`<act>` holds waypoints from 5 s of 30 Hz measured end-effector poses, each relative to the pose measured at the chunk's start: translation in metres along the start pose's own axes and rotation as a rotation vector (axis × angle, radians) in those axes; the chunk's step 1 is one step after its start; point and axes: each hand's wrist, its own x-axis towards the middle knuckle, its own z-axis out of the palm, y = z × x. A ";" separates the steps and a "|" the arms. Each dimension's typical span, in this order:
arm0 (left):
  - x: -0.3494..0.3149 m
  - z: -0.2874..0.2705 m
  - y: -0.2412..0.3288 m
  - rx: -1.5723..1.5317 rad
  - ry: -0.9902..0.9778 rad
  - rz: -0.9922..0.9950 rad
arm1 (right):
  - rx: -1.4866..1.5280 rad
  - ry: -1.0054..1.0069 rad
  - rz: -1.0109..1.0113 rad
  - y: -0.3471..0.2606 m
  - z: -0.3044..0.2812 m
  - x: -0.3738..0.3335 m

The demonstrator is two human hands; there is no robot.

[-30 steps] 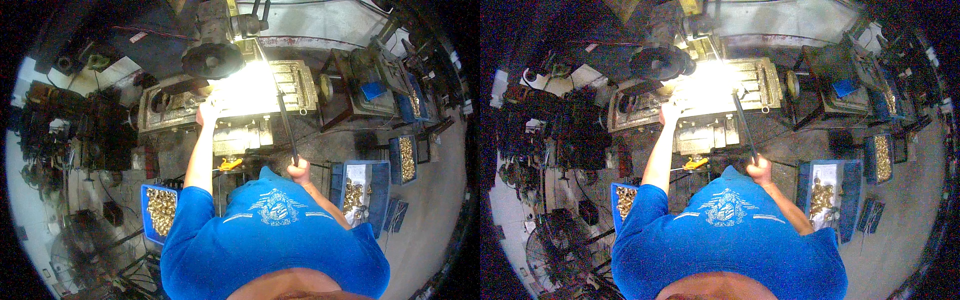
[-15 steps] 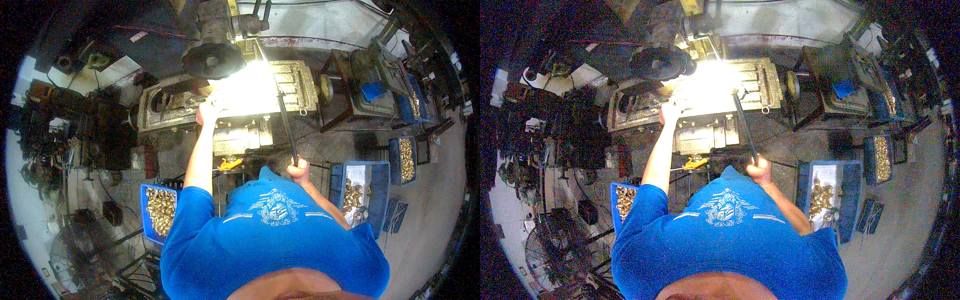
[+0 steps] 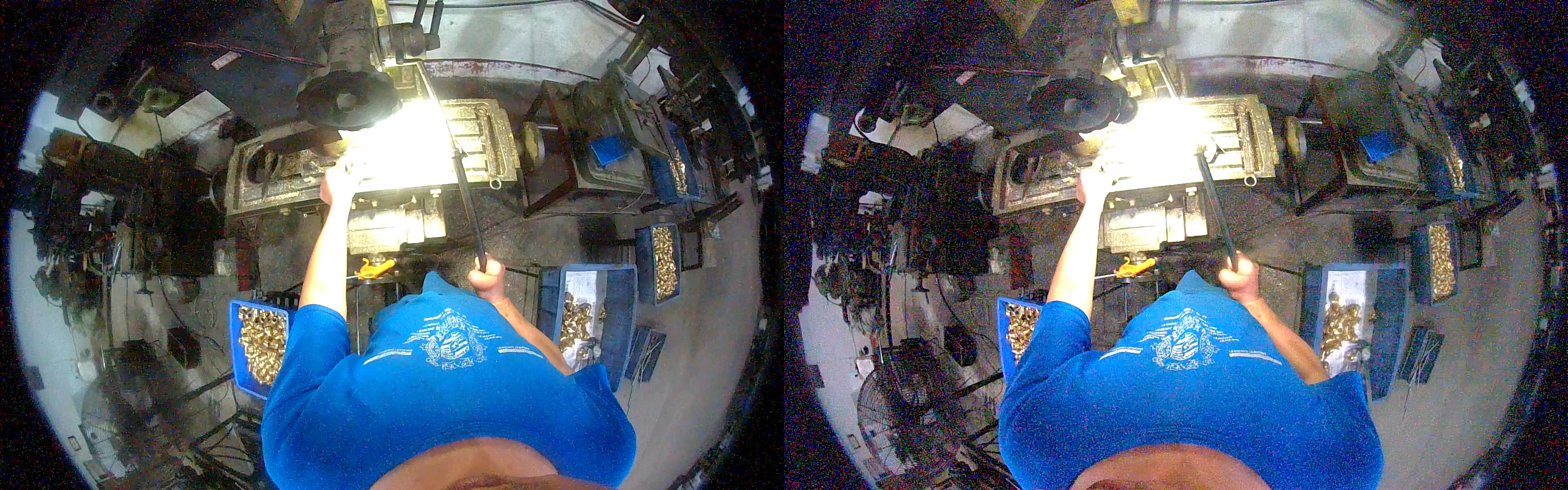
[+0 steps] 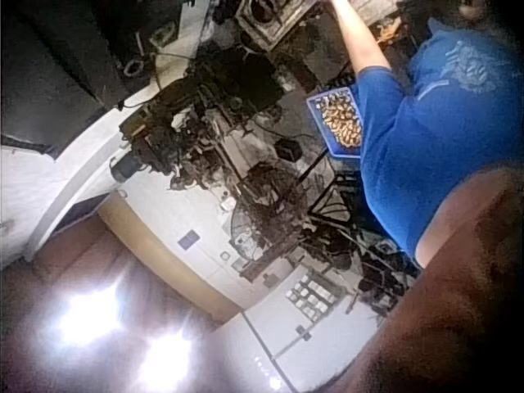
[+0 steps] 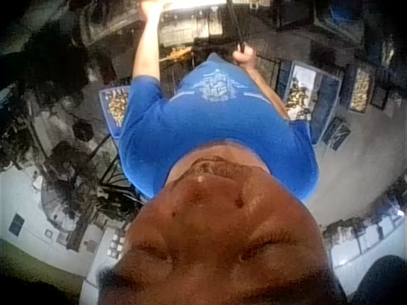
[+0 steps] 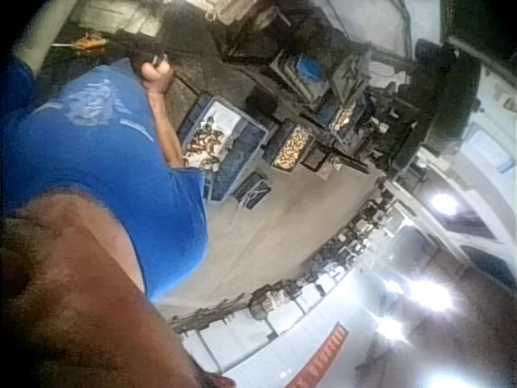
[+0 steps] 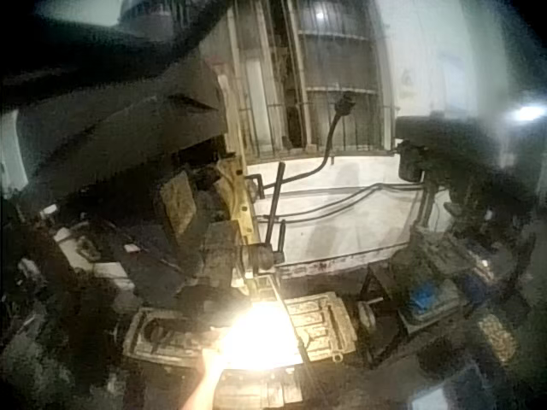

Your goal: The person repeatedly picks small brass parts from a blue bin, places them into a grinding machine, and uses a long metal rod to press them against the grinding wheel. After each cycle, the person removes the part and places it into a second bin. The process is repeated continuously throughout the clip.

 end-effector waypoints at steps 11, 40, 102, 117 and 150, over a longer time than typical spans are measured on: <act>0.002 0.003 -0.004 -0.007 0.004 -0.019 | -0.044 0.004 -0.018 -0.006 0.000 0.001; 0.003 -0.001 -0.004 -0.025 -0.067 0.028 | -0.084 0.006 -0.025 0.008 0.005 0.018; -0.008 0.046 -0.021 -0.074 0.175 0.663 | 0.461 -0.047 0.367 -0.086 -0.067 -0.078; -0.197 0.072 0.051 -0.575 -0.684 0.947 | 0.314 -0.008 0.162 -0.015 0.004 -0.017; -0.096 0.054 -0.156 0.171 -0.970 0.289 | -0.455 0.672 -0.003 0.043 -0.181 -0.132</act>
